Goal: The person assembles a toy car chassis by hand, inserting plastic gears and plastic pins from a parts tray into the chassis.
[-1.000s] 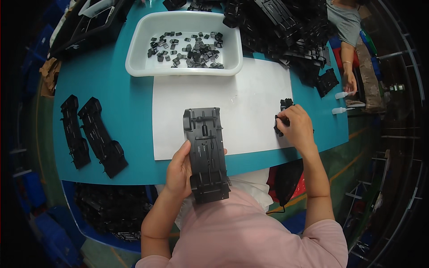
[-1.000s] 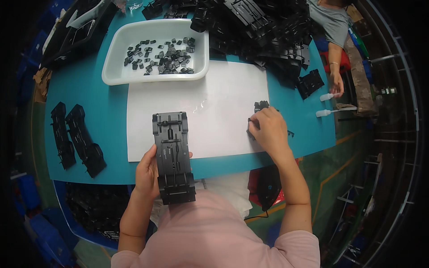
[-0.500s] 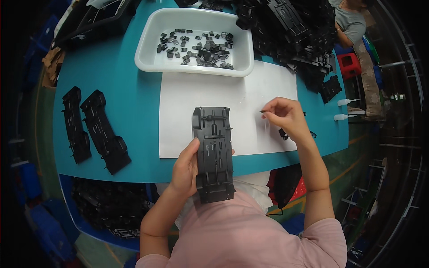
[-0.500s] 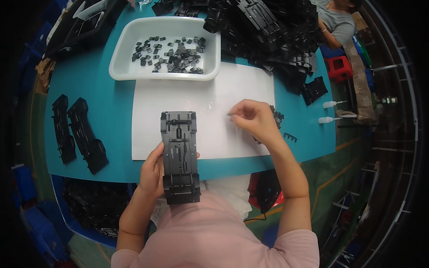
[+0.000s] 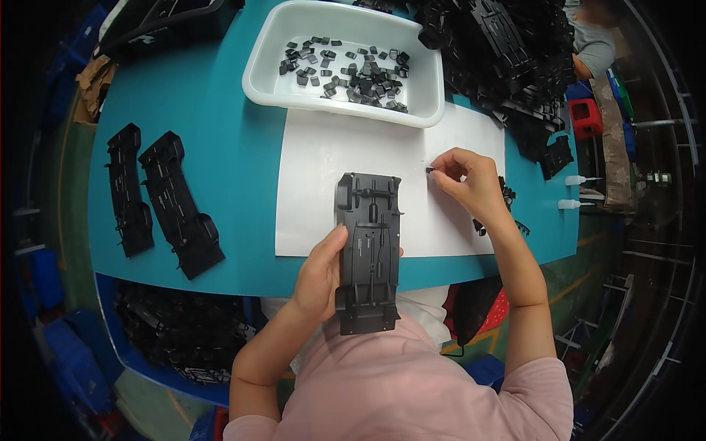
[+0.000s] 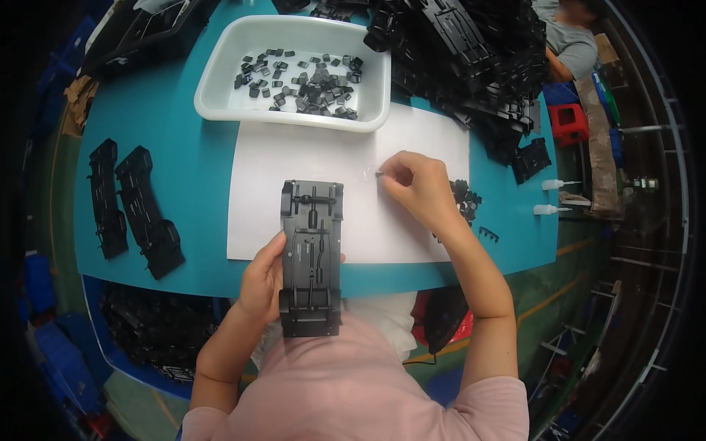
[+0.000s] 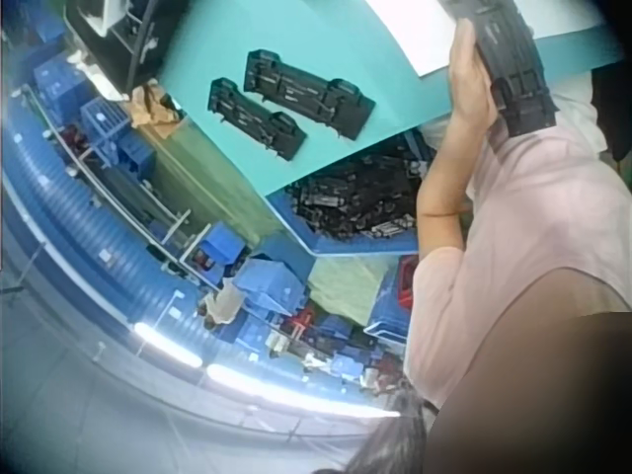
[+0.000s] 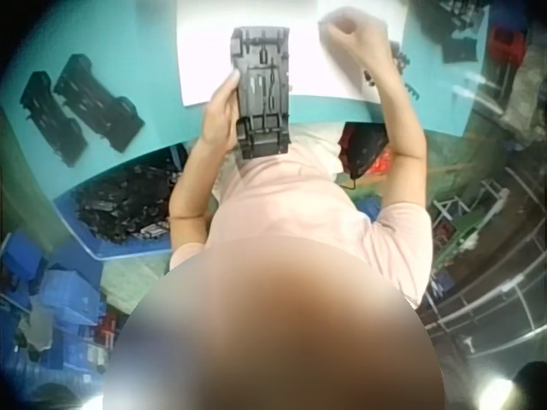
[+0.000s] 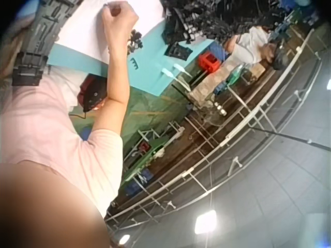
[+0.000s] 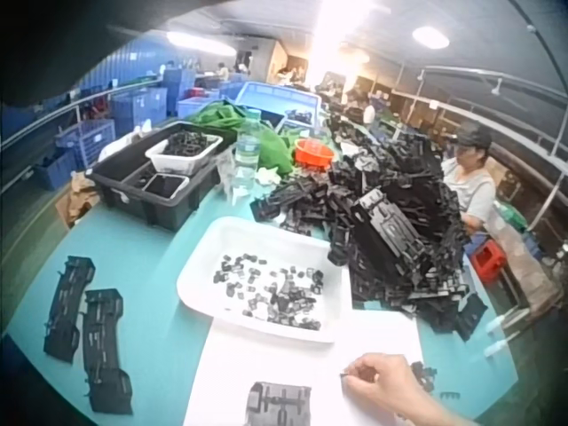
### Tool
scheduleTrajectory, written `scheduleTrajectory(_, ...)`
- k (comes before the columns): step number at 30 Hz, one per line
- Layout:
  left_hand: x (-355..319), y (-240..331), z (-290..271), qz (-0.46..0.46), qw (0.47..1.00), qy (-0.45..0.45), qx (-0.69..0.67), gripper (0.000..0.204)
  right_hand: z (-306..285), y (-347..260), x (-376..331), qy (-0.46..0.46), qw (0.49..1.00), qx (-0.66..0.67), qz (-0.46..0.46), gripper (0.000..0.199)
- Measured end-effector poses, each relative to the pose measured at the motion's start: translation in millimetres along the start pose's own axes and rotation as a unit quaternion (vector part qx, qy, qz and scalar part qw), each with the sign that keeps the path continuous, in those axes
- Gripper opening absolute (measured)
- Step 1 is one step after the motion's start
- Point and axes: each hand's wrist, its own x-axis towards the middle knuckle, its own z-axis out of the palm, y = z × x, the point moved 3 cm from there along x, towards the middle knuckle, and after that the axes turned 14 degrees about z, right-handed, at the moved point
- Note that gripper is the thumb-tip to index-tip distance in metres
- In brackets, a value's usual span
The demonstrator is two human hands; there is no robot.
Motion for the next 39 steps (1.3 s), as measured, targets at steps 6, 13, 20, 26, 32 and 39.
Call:
scheduleTrajectory(6, 0, -1, 0, 0.006, 1.000, -0.005, -0.002, 0.053, 1, -10, -3, 0.050, 0.993, -0.062, -0.087, 0.008)
scheduleTrajectory(13, 0, -1, 0, 0.010, 1.000, -0.012, -0.004, 0.052, 11, -15, -4, 0.093, 0.976, -0.093, -0.171, 0.011)
scheduleTrajectory(20, 0, -1, -5, 0.000, 0.999, -0.044, 0.000, 0.055, 7, -19, -7, 0.076, 0.981, -0.095, -0.151, 0.014)
scheduleTrajectory(26, 0, -1, -5, 0.000, 0.999, -0.037, 0.002, 0.055, 8, -18, -6, 0.066, 0.984, -0.098, -0.135, 0.014)
scheduleTrajectory(32, 0, -2, -6, -0.005, 0.999, -0.031, -0.010, 0.055, 8, -18, -5, 0.063, 0.986, -0.094, -0.124, 0.013)
scheduleTrajectory(39, -1, -3, -7, -0.002, 0.999, -0.034, -0.006, 0.055, 3, -9, 1, -0.073, 0.971, 0.217, 0.068, 0.008)
